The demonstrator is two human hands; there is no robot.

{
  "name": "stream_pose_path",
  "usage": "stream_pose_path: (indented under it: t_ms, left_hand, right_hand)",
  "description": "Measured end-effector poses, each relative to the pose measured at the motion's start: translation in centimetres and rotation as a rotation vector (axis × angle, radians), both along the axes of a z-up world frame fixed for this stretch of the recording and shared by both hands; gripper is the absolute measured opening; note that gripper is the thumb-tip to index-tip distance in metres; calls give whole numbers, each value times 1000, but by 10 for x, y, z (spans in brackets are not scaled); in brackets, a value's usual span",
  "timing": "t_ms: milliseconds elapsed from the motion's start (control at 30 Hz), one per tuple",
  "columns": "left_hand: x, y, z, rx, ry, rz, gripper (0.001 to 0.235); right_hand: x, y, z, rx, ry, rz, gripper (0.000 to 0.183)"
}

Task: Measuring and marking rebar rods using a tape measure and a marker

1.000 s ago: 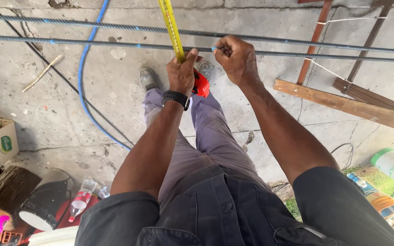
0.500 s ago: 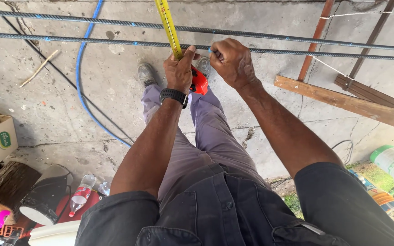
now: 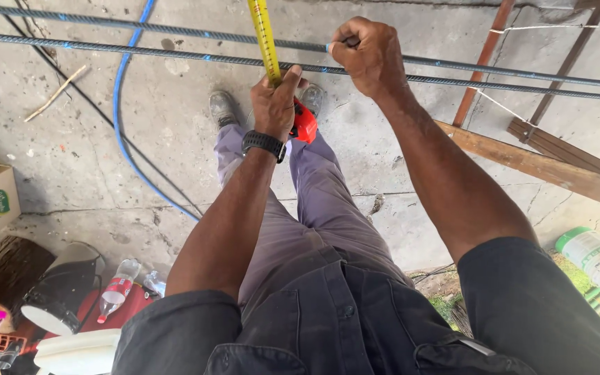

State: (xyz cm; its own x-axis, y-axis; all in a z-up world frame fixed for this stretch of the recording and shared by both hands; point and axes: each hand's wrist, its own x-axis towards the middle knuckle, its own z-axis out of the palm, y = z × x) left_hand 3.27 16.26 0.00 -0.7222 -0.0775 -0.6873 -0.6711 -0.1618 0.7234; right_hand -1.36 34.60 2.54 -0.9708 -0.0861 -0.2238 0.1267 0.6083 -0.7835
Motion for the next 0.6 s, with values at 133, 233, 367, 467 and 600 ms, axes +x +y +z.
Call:
stream_pose_path:
  t_ms: [133, 233, 367, 467, 600]
  left_hand:
    - [5, -2, -21, 34, -17, 48, 20]
    - [8, 5, -36, 20, 6, 53, 9]
    - [-1, 5, 1, -144, 3, -15, 20]
    - [-4, 9, 9, -216, -38, -33, 23]
    - [-5, 19, 26, -297, -146, 17, 26]
  right_hand:
    - [-6, -4, -14, 53, 0, 1, 11]
    - [-5, 5, -31, 126, 168, -25, 9]
    - [-4, -1, -25, 57, 8, -23, 7]
    - [-2, 4, -18, 19, 28, 1, 7]
    - [1, 16, -8, -104, 91, 97, 5]
